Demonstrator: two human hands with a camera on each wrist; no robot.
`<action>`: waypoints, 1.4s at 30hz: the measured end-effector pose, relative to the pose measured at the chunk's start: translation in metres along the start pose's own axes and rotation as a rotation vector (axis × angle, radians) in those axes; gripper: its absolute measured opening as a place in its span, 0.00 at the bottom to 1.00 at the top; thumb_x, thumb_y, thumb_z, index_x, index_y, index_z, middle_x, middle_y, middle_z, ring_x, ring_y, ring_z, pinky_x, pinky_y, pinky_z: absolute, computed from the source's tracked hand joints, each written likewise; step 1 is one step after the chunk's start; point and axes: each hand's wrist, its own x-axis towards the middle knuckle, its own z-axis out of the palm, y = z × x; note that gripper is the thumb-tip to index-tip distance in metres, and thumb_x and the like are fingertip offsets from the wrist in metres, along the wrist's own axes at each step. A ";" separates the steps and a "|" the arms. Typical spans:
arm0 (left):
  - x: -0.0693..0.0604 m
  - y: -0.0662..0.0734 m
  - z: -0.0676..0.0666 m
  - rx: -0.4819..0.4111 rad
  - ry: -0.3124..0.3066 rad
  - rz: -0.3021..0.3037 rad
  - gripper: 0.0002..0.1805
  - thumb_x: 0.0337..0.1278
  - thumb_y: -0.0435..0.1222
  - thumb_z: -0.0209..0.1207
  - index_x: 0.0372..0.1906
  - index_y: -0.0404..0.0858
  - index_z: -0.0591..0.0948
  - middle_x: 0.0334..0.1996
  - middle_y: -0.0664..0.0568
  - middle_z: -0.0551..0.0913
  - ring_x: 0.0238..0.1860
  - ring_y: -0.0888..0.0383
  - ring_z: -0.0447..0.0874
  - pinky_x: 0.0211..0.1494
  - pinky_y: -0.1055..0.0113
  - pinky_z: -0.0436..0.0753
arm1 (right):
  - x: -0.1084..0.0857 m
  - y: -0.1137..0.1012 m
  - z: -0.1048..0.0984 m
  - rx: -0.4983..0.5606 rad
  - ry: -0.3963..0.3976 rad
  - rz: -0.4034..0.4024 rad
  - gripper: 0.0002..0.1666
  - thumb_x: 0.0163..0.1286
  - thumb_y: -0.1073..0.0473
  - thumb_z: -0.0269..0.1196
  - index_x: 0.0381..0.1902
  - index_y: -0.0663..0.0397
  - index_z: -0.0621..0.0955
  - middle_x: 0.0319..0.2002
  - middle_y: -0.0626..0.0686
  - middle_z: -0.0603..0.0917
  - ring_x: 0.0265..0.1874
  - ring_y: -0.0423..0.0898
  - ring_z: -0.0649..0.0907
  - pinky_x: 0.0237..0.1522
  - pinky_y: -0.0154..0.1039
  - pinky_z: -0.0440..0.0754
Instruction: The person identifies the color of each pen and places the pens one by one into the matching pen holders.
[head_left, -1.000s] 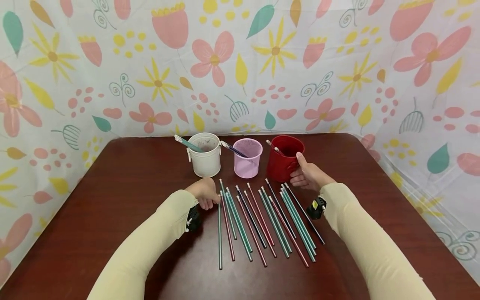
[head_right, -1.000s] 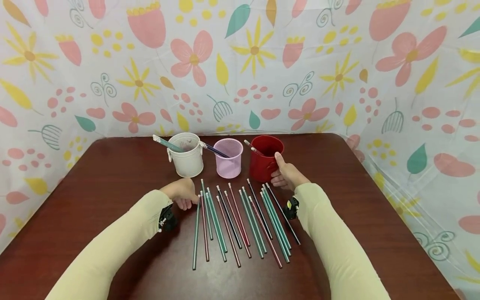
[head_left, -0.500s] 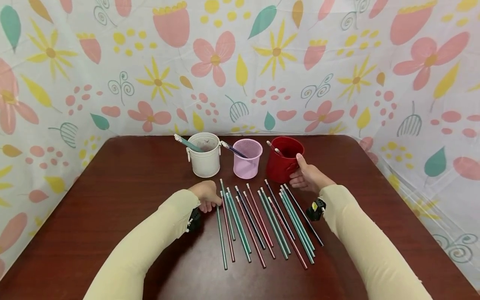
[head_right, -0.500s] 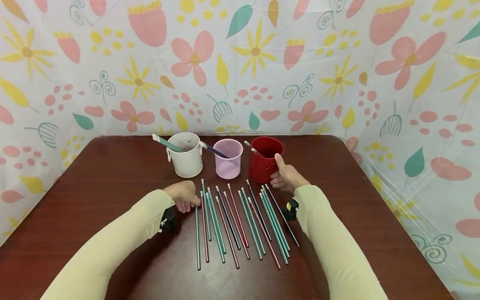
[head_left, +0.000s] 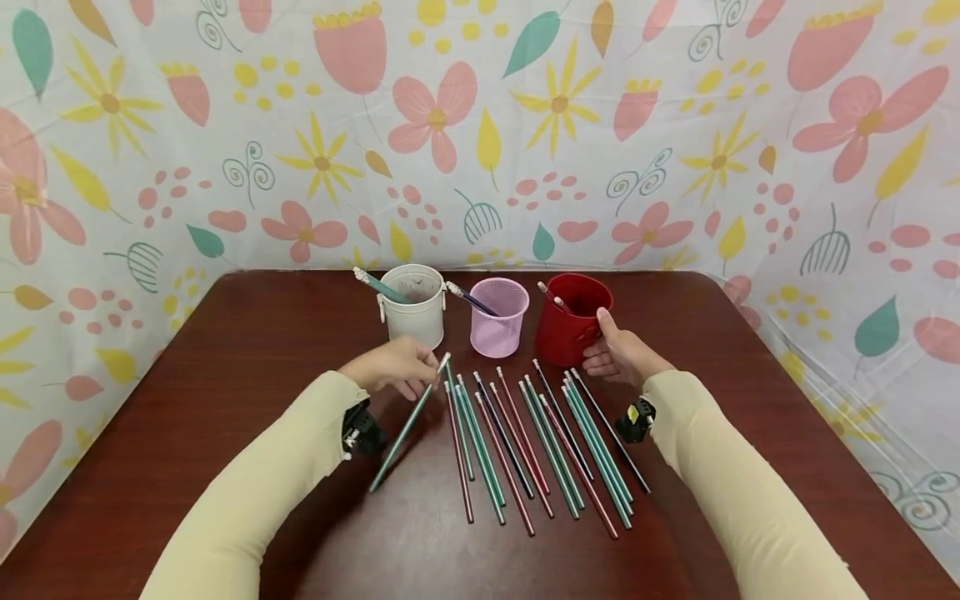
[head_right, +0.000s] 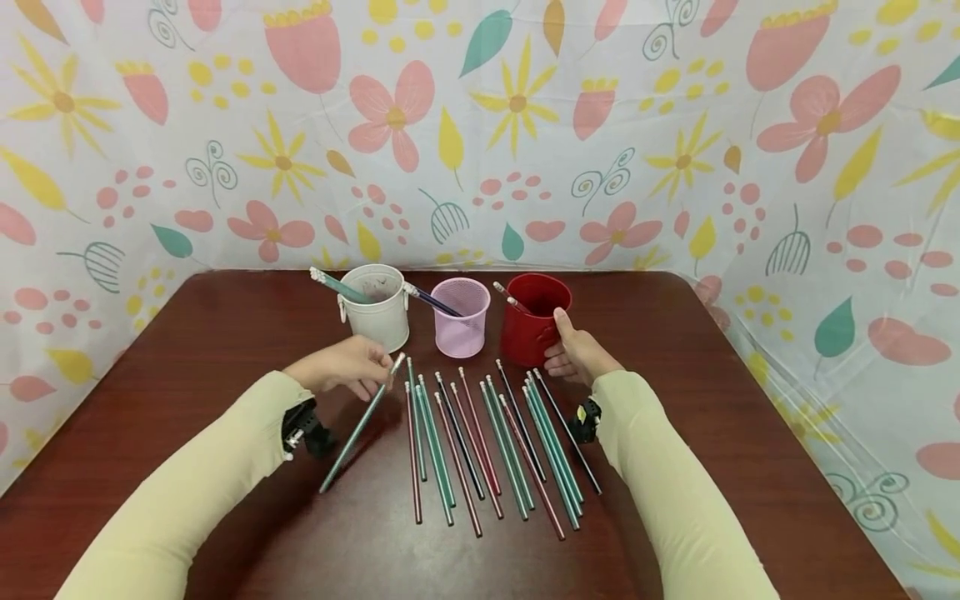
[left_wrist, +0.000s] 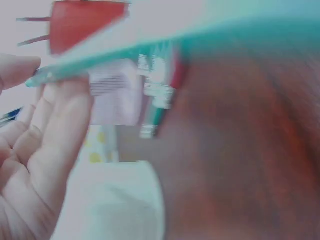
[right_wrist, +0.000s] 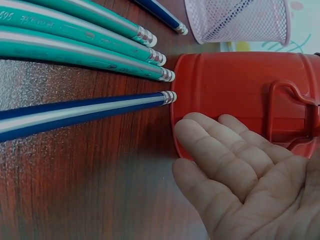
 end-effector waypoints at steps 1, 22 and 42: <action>-0.002 0.003 -0.004 -0.052 0.001 0.012 0.07 0.54 0.25 0.53 0.37 0.24 0.76 0.25 0.49 0.82 0.23 0.60 0.79 0.32 0.64 0.83 | 0.000 0.000 -0.001 -0.001 -0.001 -0.002 0.55 0.72 0.30 0.24 0.60 0.80 0.66 0.56 0.73 0.75 0.54 0.62 0.78 0.63 0.59 0.65; -0.041 0.030 -0.040 -0.776 0.686 0.685 0.16 0.51 0.14 0.55 0.27 0.38 0.77 0.24 0.53 0.83 0.28 0.61 0.85 0.37 0.68 0.84 | -0.001 0.004 -0.001 -0.016 -0.002 -0.009 0.56 0.71 0.29 0.25 0.59 0.80 0.66 0.54 0.73 0.76 0.53 0.62 0.79 0.63 0.59 0.65; -0.059 0.074 -0.078 -0.758 0.943 0.698 0.12 0.52 0.18 0.60 0.27 0.36 0.74 0.21 0.53 0.78 0.24 0.62 0.82 0.30 0.71 0.83 | -0.002 0.000 0.000 0.007 -0.003 -0.010 0.56 0.71 0.29 0.25 0.58 0.81 0.66 0.54 0.73 0.76 0.52 0.62 0.79 0.62 0.60 0.65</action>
